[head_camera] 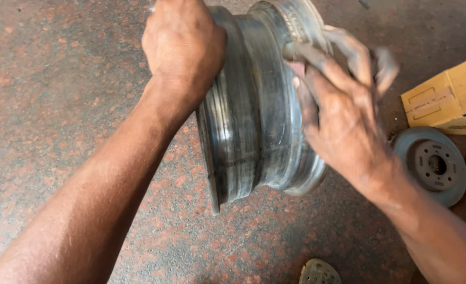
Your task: The person scrubs a metal wheel rim with a small abrasive pad, rotating the rim to clean its inner and outer surfaces. The person repeatedly rubs the rim's grooves and edges, removing surface grime.
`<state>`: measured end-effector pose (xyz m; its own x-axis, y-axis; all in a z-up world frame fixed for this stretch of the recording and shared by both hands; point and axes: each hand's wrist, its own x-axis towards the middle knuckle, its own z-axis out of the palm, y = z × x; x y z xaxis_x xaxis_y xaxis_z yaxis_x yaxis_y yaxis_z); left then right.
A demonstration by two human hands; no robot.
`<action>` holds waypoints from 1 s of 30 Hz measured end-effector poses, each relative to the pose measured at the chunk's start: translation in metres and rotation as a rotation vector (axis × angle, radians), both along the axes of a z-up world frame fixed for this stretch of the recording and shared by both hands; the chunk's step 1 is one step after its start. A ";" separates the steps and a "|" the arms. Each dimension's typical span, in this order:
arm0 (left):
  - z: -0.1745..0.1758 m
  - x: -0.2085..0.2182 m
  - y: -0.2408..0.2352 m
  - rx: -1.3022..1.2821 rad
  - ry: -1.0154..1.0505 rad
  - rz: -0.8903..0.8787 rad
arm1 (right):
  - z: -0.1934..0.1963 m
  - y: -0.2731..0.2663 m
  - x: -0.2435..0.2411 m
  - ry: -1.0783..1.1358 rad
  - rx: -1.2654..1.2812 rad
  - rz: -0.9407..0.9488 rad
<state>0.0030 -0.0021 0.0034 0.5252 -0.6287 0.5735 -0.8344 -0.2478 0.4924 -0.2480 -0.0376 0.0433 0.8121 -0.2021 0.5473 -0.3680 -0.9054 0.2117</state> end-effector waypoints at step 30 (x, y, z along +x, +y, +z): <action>-0.037 0.014 -0.012 -0.129 -0.394 0.026 | 0.017 -0.043 0.009 0.181 0.268 -0.047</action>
<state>0.0170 -0.0144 -0.0339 0.2644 -0.5279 0.8071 -0.9595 -0.2281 0.1652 -0.2392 -0.0809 0.0608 0.8776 -0.3593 0.3174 -0.3892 -0.9205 0.0340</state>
